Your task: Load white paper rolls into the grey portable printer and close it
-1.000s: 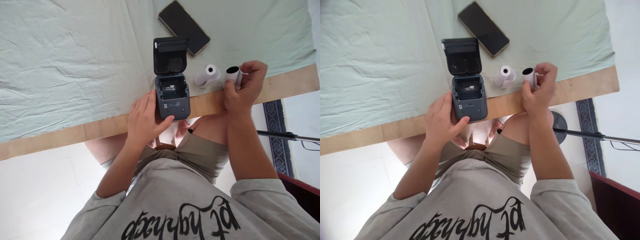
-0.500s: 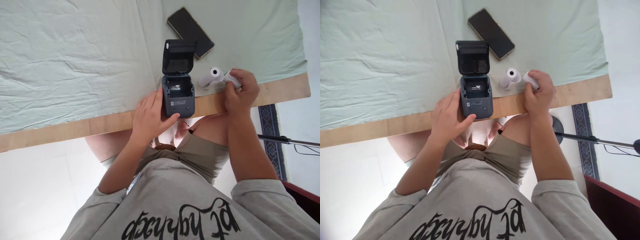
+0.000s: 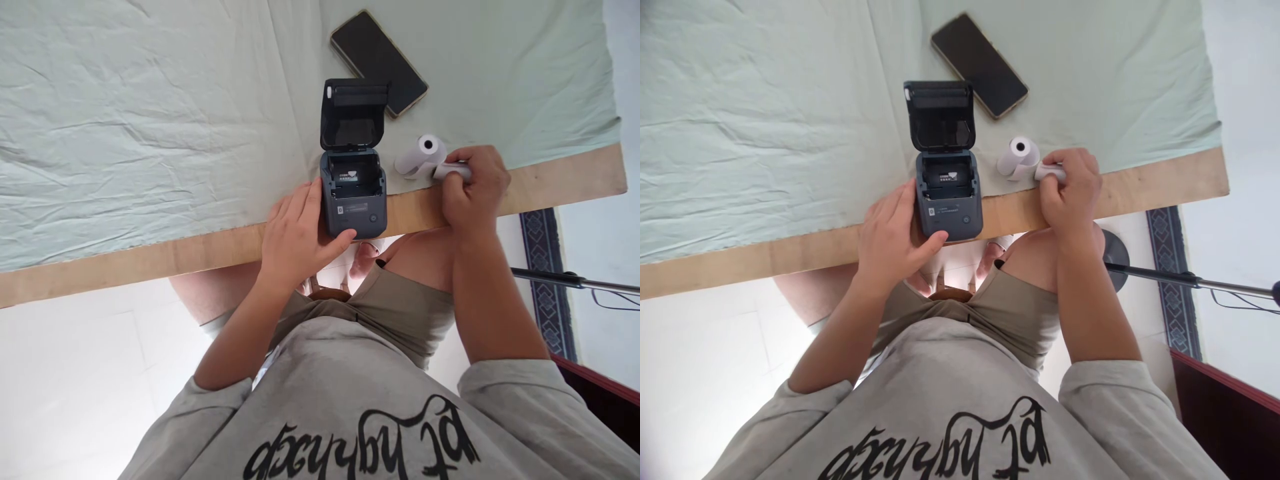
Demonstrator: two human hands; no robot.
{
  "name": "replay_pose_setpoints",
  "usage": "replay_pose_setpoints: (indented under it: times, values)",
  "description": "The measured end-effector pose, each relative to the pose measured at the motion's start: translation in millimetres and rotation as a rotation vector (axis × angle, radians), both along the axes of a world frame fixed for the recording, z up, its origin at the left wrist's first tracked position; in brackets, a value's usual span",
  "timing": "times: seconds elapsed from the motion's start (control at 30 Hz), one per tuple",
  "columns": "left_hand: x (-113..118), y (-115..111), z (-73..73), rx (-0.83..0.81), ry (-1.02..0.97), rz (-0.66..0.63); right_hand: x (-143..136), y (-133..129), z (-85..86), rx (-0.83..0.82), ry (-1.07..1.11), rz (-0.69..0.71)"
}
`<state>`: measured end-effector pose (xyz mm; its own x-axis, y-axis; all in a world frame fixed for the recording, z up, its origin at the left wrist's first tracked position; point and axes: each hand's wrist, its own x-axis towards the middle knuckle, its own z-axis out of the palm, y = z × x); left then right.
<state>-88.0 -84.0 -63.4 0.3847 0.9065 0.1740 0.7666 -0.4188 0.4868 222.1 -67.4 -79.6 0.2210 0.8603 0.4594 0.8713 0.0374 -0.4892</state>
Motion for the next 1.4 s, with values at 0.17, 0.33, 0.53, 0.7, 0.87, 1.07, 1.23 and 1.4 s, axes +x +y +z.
replay_pose_setpoints:
  times: [0.17,0.33,0.53,0.7,0.87,1.07,1.23,1.4]
  values:
    - [0,0,0.3,-0.022,-0.010,0.000,0,-2,0.1,-0.010,0.038,0.020]
    - [1,0,1.4,-0.028,0.000,0.003,8,-2,-3.6,0.099,0.158,0.006]
    - [0,-1,0.0,-0.021,0.003,-0.010,15,1,-2.2,0.289,0.250,0.022]
    - [0,-1,0.6,-0.021,0.001,-0.008,-32,-8,38.0,0.291,0.224,0.203]
    - [0,-1,2.2,-0.025,-0.008,-0.011,-93,1,65.1,0.139,-0.009,0.478]
    - [-1,-1,1.8,-0.027,-0.006,-0.020,-106,23,58.0,-0.160,-0.022,0.539]
    - [-1,-1,3.0,-0.031,0.004,-0.022,-105,25,59.5,-0.236,-0.033,0.501]
    - [0,-1,2.1,-0.040,-0.003,-0.013,-107,32,62.4,-0.290,-0.087,0.513]
